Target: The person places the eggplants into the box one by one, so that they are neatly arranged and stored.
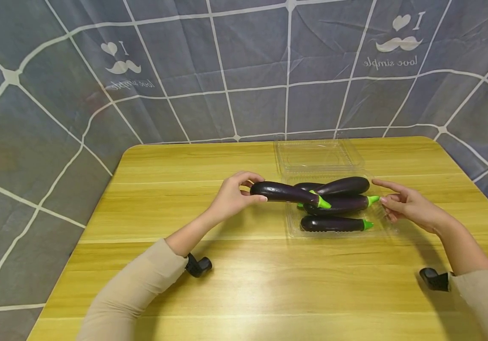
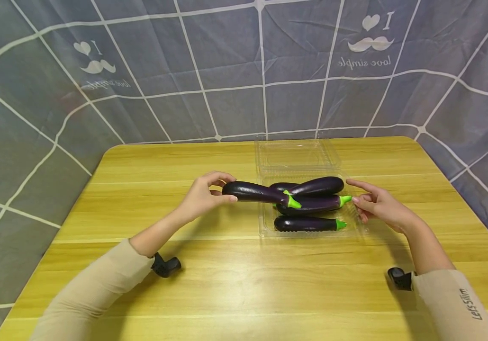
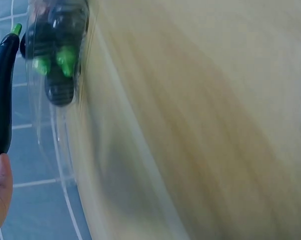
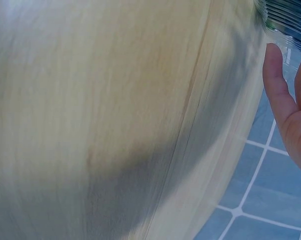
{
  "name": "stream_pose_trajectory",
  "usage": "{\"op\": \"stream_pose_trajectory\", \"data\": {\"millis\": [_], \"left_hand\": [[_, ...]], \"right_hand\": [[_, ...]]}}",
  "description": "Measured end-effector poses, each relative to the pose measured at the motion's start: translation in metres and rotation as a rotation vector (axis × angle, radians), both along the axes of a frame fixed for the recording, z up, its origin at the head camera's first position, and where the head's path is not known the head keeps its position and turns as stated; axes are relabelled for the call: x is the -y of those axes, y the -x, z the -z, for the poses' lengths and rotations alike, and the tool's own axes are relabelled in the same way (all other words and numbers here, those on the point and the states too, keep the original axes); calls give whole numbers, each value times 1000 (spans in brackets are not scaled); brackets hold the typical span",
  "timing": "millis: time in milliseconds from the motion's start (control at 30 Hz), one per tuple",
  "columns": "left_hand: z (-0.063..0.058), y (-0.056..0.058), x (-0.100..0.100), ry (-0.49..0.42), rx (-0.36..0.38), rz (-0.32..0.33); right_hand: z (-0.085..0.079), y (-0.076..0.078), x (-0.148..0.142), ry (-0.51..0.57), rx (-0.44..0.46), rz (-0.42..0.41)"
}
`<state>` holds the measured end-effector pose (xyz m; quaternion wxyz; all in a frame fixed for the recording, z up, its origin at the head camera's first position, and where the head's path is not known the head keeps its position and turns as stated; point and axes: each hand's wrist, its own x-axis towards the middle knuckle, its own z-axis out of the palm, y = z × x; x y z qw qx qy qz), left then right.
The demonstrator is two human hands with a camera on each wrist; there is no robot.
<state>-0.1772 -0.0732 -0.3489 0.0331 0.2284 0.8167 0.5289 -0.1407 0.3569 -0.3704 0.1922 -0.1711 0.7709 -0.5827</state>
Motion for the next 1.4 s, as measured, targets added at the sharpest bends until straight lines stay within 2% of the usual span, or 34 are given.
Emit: {"op": "stream_pose_trajectory", "data": {"millis": [167,433,733,1133,1400], "left_hand": [[2,-6,-10,-11,5,38],[4,-15,-22,13,18,52],[10,-25,-34,-3,15,92],[13,-37,-55,52,-84,80],[15,-39,-61,55,-98,81]], "right_hand": [[0,0,0,8,4,-2],[0,0,0,5,7,2],[2,0,1,-12,4,15],[2,-1,0,4,0,5],[2,-1,1,-17,-4,24]]}}
